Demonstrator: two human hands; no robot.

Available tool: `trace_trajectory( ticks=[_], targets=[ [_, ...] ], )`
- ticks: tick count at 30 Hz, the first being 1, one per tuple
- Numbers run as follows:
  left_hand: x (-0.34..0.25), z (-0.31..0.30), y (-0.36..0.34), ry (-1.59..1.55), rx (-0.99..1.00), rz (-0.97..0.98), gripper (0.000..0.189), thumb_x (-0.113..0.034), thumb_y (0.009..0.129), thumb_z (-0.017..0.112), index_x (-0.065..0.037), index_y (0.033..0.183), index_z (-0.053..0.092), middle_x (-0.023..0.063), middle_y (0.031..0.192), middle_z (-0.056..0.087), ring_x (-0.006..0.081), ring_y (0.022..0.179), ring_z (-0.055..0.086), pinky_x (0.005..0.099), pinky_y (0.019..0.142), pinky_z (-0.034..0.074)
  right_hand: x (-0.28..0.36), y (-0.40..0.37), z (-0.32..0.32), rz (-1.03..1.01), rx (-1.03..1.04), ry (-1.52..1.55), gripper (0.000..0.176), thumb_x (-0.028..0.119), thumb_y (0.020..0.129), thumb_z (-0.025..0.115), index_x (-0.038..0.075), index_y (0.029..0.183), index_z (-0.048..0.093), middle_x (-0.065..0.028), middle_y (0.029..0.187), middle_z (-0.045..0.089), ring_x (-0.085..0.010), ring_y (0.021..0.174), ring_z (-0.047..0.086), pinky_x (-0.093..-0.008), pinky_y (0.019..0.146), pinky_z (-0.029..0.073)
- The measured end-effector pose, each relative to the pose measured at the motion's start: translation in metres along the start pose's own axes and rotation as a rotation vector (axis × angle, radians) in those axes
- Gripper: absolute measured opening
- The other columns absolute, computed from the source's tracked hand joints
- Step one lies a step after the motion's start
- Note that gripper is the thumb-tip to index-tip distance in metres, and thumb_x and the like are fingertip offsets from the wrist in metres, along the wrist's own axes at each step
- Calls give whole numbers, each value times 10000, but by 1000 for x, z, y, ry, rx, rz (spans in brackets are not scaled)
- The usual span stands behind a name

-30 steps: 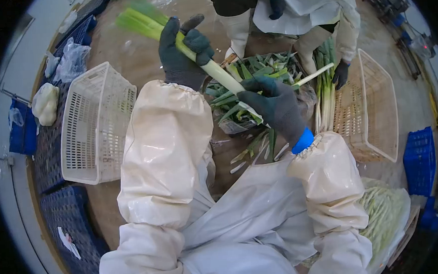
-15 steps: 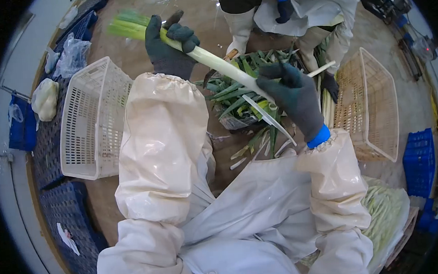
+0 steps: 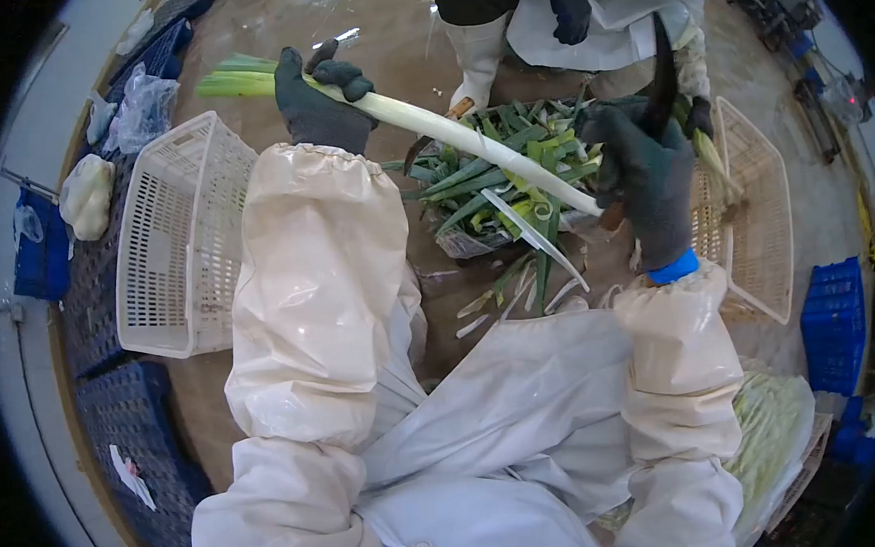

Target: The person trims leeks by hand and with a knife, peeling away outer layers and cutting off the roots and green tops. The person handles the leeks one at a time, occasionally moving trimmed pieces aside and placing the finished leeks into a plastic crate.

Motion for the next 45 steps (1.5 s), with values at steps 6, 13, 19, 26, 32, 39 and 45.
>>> trace_trajectory(
  ticks=[6, 13, 19, 26, 32, 39, 45],
  targets=[
    [-4, -4, 0, -47, -39, -27, 416, -424, 846, 595, -38, 1003, 591, -63, 574, 453, 111, 500, 381, 272, 522, 357, -6, -1, 6, -246, 253, -610, 450, 328, 715, 792, 54, 1054, 682, -93, 872, 691, -194, 845, 662, -321, 768, 502],
    [1, 1, 11, -54, 75, 16, 304, -338, 880, 595, -37, 924, 585, 10, 648, 552, 173, 588, 543, 334, 552, 465, -31, -5, 19, -79, 335, -809, 415, 332, 739, 725, 76, 1063, 688, -136, 895, 693, -243, 807, 676, -339, 735, 504],
    [93, 59, -37, 260, 358, -144, 316, -248, 913, 579, 30, 1061, 583, 163, 849, 643, 312, 842, 638, 435, 805, 537, -31, 3, 23, -47, 328, -661, 408, 321, 739, 735, 67, 1056, 689, -112, 875, 700, -171, 751, 670, -310, 682, 501],
    [106, 62, -47, 513, 393, -138, 430, -376, 939, 561, 21, 1103, 594, 124, 932, 626, 244, 856, 643, 384, 806, 551, -16, -2, 25, -128, 100, -219, 360, 175, 746, 781, 47, 1070, 687, -35, 892, 668, -80, 751, 581, -248, 652, 469],
    [133, 56, -68, 669, 296, -165, 339, -323, 880, 659, -8, 1004, 643, 86, 844, 650, 175, 748, 650, 281, 669, 553, 17, -11, 40, -565, -26, -412, 237, 94, 766, 746, 24, 981, 674, -65, 857, 641, -144, 741, 589, -269, 667, 476],
    [117, 58, -57, 777, 272, -104, 338, -296, 894, 641, 21, 1013, 633, 127, 852, 669, 210, 722, 670, 309, 616, 572, 12, -7, 8, -384, -115, -187, 104, 88, 817, 698, 11, 872, 655, -77, 823, 648, -158, 719, 607, -300, 648, 479],
    [81, 46, -36, 590, 188, -56, 351, -297, 911, 613, 43, 1001, 619, 144, 873, 666, 240, 744, 669, 332, 650, 583, 31, 2, -54, -326, -368, 5, 149, 99, 835, 696, 17, 958, 679, -3, 719, 610, -54, 523, 509, -211, 449, 385]
  ],
)
Point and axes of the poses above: each hand's wrist, its own y-axis towards the middle knuckle, its own z-axis out of the palm, x = y × z, the point moved 8 cm from there along y, towards the middle knuckle
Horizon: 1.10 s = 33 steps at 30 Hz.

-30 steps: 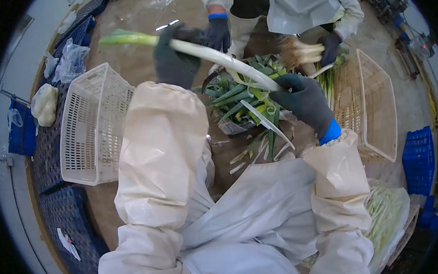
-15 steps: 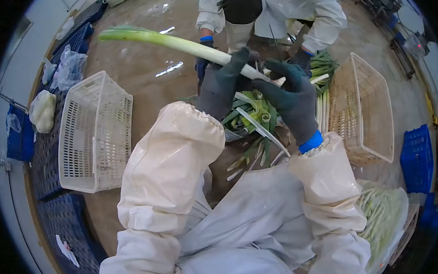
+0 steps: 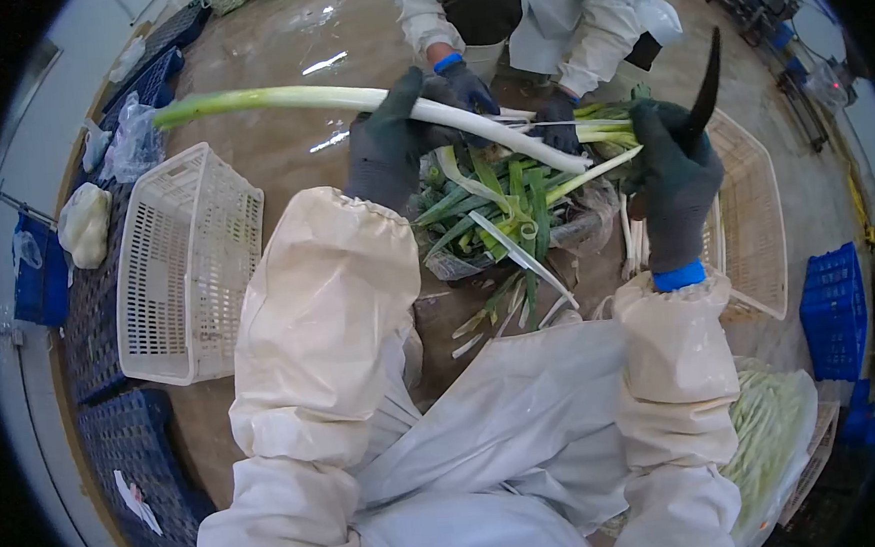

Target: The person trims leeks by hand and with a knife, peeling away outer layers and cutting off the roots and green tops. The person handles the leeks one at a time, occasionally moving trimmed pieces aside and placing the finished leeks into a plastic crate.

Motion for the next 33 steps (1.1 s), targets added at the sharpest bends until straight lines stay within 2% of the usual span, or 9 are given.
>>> trace_trajectory(
  ticks=[4, 8, 12, 15, 19, 21, 26, 28, 33],
  targets=[
    [-8, -13, 8, -56, 5, 5, 320, -291, 910, 612, 20, 985, 609, 147, 904, 655, 245, 788, 663, 328, 649, 580, 7, 12, -25, -12, -143, 35, 173, 94, 805, 737, 6, 947, 689, -33, 770, 648, -71, 616, 567, -209, 520, 424],
    [-14, -23, 10, -46, -45, 14, 289, -280, 905, 621, 7, 925, 598, 130, 855, 635, 236, 741, 636, 324, 613, 535, 27, 15, -55, -83, -291, 21, 185, 112, 807, 738, -2, 946, 691, -40, 702, 624, -81, 482, 511, -226, 442, 380],
    [-20, -30, 10, -55, -130, 71, 279, -271, 899, 630, 2, 876, 579, 119, 822, 615, 223, 689, 599, 314, 584, 487, 45, 17, -61, -129, -217, 12, 225, 142, 808, 738, -22, 953, 685, -50, 701, 608, -83, 477, 517, -220, 434, 387],
    [-19, -35, 13, -162, -124, 94, 277, -210, 873, 643, 60, 904, 587, 175, 791, 633, 291, 671, 653, 335, 490, 536, 37, 17, -59, -110, -198, -47, 230, 125, 824, 711, -31, 990, 683, -82, 792, 647, -86, 476, 518, -220, 434, 397],
    [-23, -42, 16, -181, -115, 82, 251, -211, 891, 623, 37, 889, 584, 162, 785, 625, 269, 656, 627, 316, 505, 511, 30, 23, -76, -182, -323, -56, 247, 137, 842, 693, -31, 1022, 682, -95, 879, 673, -85, 497, 527, -222, 433, 400],
    [-25, -43, 16, -162, -111, 95, 252, -235, 908, 614, 12, 866, 587, 135, 778, 621, 205, 627, 592, 277, 553, 499, 28, 29, -78, -166, -258, -64, 255, 147, 844, 694, -26, 1030, 682, -82, 895, 677, -82, 508, 528, -220, 437, 400],
    [-23, -41, 13, -157, -132, 83, 260, -246, 901, 624, 9, 868, 589, 150, 779, 630, 191, 599, 583, 245, 522, 497, -1, 20, -35, 52, 110, -151, 279, 179, 852, 685, 13, 1077, 681, -36, 920, 676, -63, 531, 528, -212, 449, 407],
    [-21, -37, 12, -156, -131, 67, 257, -250, 903, 623, 2, 866, 588, 140, 775, 626, 184, 592, 576, 244, 522, 491, -19, 7, -5, 112, 251, -120, 287, 211, 853, 688, 20, 1067, 683, -21, 867, 669, -55, 506, 519, -219, 424, 393],
    [-17, -30, 17, -244, -13, 29, 230, -247, 912, 613, -29, 850, 574, 99, 755, 597, 181, 626, 575, 257, 535, 485, -54, -32, 41, 542, 562, -38, 301, 249, 821, 720, -12, 963, 666, -19, 662, 604, -87, 424, 508, -240, 383, 395]
  ],
)
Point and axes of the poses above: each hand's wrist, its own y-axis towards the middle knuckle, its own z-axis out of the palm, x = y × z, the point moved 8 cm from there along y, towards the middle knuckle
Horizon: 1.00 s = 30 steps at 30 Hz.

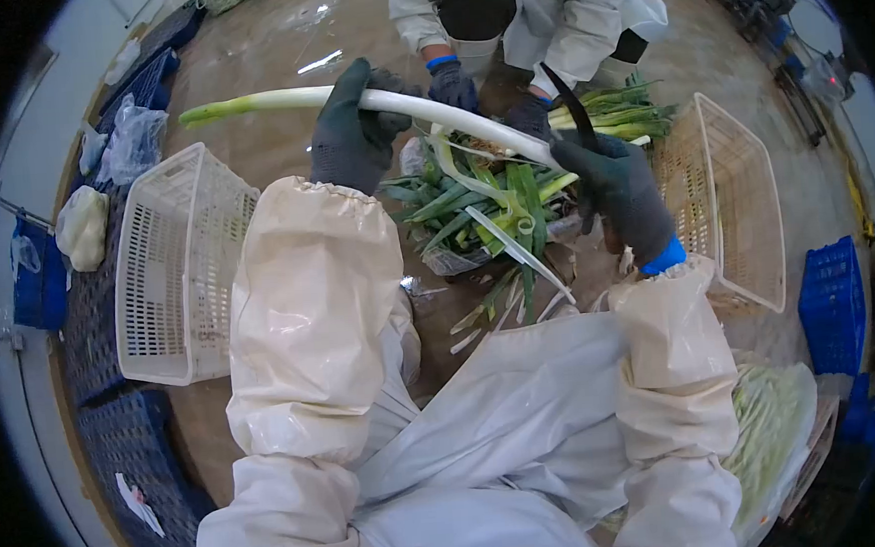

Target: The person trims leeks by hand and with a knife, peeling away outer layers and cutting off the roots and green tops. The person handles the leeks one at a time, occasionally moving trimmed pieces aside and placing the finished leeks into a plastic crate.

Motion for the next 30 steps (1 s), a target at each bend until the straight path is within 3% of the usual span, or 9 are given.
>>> trace_trajectory(
  ticks=[3, 6, 10, 16, 19, 24, 27, 28, 30],
  targets=[
    [-1, -6, 2, -38, -13, -14, 242, -239, 904, 616, 0, 883, 582, 139, 796, 630, 264, 691, 650, 296, 467, 524, -9, -4, 6, 65, -1, 101, 277, 259, 833, 705, -8, 881, 647, -37, 572, 570, -116, 391, 511, -251, 362, 403],
    [-2, 3, 1, 4, 69, -63, 233, -259, 913, 617, -41, 850, 566, 100, 808, 595, 205, 726, 604, 281, 566, 527, -7, -4, 7, 12, -70, 107, 298, 299, 852, 681, 6, 820, 638, -38, 513, 542, -130, 368, 505, -253, 349, 397],
    [-5, 18, -5, -91, 156, -42, 211, -250, 922, 604, -46, 873, 579, 94, 820, 598, 235, 783, 604, 306, 623, 543, -16, -1, 1, 98, -37, 107, 287, 316, 891, 631, 41, 814, 613, -4, 487, 492, -108, 349, 447, -250, 347, 362],
    [-8, 33, -11, -403, 393, -97, 239, -274, 926, 598, -36, 951, 605, 111, 934, 625, 266, 916, 594, 329, 706, 559, -42, -8, 23, 314, 275, 690, 240, 270, 871, 654, 34, 831, 639, -14, 592, 561, -97, 371, 459, -223, 359, 348],
    [-5, 27, -9, -435, 286, -96, 320, -327, 923, 597, -17, 1004, 613, 132, 1010, 639, 283, 958, 603, 337, 729, 569, -28, -5, 18, 104, 19, 237, 208, 241, 865, 651, 33, 857, 638, -14, 618, 562, -93, 374, 443, -228, 376, 356],
    [-6, 18, -4, -352, 205, -70, 372, -364, 920, 598, -6, 1016, 627, 133, 996, 663, 284, 923, 640, 364, 756, 581, -36, 10, -13, 23, -218, -2, 273, 250, 807, 706, -17, 803, 650, -46, 634, 601, -126, 496, 557, -265, 456, 424],
    [-13, -9, 14, -307, 190, -14, 446, -374, 928, 581, 29, 1119, 565, 194, 1125, 607, 279, 974, 620, 327, 783, 576, -29, 14, -27, -115, -275, -199, 288, 237, 803, 707, -42, 860, 662, -51, 667, 628, -123, 583, 583, -272, 533, 451],
    [-18, -10, 10, -241, 36, 127, 408, -361, 932, 578, 19, 1081, 581, 177, 1065, 635, 267, 904, 640, 335, 761, 579, -21, 10, -25, -108, -274, -240, 324, 233, 800, 712, -58, 932, 664, -82, 757, 666, -119, 690, 603, -269, 634, 472],
    [-16, -7, 9, -124, 71, 136, 314, -316, 929, 586, -11, 997, 607, 133, 932, 652, 254, 841, 651, 372, 759, 577, -13, 13, -41, -297, -374, -305, 324, 222, 805, 712, -55, 964, 662, -88, 817, 677, -118, 737, 605, -270, 673, 475]
  ],
)
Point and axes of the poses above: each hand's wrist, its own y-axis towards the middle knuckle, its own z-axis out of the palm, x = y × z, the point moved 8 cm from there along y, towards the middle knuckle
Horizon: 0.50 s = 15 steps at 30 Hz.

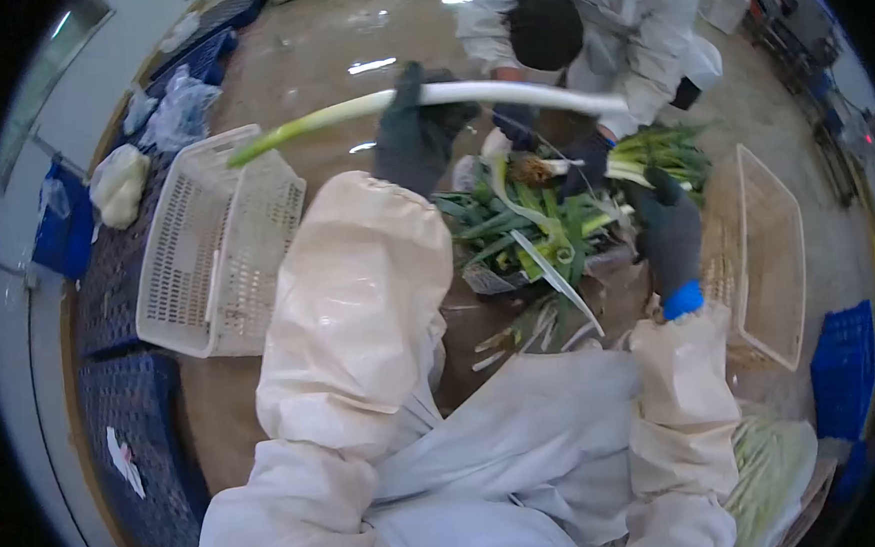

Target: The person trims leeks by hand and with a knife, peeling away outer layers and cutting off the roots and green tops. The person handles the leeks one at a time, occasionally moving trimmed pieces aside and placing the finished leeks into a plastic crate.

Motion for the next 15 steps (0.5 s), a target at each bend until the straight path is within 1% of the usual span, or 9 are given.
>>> trace_trajectory(
  ticks=[1, 3, 4, 5, 7, 9, 10, 13, 15],
  targets=[
    [4, 2, -1, 31, 28, -10, 285, -299, 926, 591, -19, 977, 612, 120, 891, 650, 252, 828, 654, 387, 759, 575, 10, 1, -3, -92, -62, -19, 325, 216, 807, 711, -54, 980, 661, -92, 847, 682, -117, 760, 605, -270, 692, 477],
    [13, 2, -10, 259, -65, -41, 245, -271, 900, 618, -27, 931, 621, 101, 816, 643, 237, 776, 655, 395, 742, 573, 20, -2, -15, 46, -86, 24, 311, 190, 812, 710, -48, 1006, 659, -99, 921, 685, -123, 821, 611, -269, 739, 475],
    [18, 3, -13, 322, -79, -30, 247, -251, 870, 654, -6, 886, 623, 102, 777, 642, 226, 702, 648, 362, 667, 565, 32, -4, -16, -59, -69, 156, 261, 161, 825, 699, -38, 991, 665, -81, 901, 681, -121, 799, 605, -270, 723, 472],
    [25, 4, -14, 385, -85, -18, 254, -231, 840, 690, 15, 841, 625, 103, 738, 641, 215, 627, 641, 329, 592, 556, 40, -2, -19, -76, -105, 90, 229, 147, 837, 690, -34, 975, 667, -79, 887, 676, -112, 786, 596, -261, 708, 465],
    [40, 5, -24, 536, -138, -71, 217, -188, 806, 719, 13, 824, 639, 94, 745, 645, 190, 632, 635, 309, 585, 538, 25, -2, -24, 167, -106, 129, 217, 145, 834, 695, -29, 962, 668, -57, 855, 663, -107, 767, 581, -260, 705, 459],
    [58, 27, -36, 425, 49, -184, 200, -165, 784, 731, 6, 837, 643, 87, 746, 647, 175, 636, 633, 286, 586, 525, 25, -1, -17, 108, -44, 186, 252, 148, 815, 713, -27, 989, 665, -47, 849, 654, -113, 771, 574, -266, 722, 461],
    [64, 36, -36, 543, 101, -138, 200, -160, 768, 741, -5, 855, 650, 82, 755, 651, 166, 636, 629, 278, 578, 518, 22, 0, -14, 87, -17, 208, 271, 149, 805, 723, -26, 1003, 663, -42, 846, 649, -116, 772, 571, -269, 730, 463],
    [95, 39, -54, 709, 183, -357, 218, -154, 737, 764, -15, 868, 660, 68, 772, 651, 142, 693, 614, 298, 645, 518, 52, -10, -14, -294, -108, -70, 331, 145, 779, 741, -20, 1053, 653, -40, 856, 644, -124, 789, 566, -274, 755, 464],
    [102, 49, -64, 802, 325, -318, 235, -162, 736, 770, -17, 888, 664, 66, 802, 653, 135, 733, 608, 291, 673, 508, 55, -8, -13, -254, -28, -91, 348, 124, 780, 731, -14, 1088, 645, -60, 912, 664, -124, 830, 582, -272, 769, 468]
  ],
)
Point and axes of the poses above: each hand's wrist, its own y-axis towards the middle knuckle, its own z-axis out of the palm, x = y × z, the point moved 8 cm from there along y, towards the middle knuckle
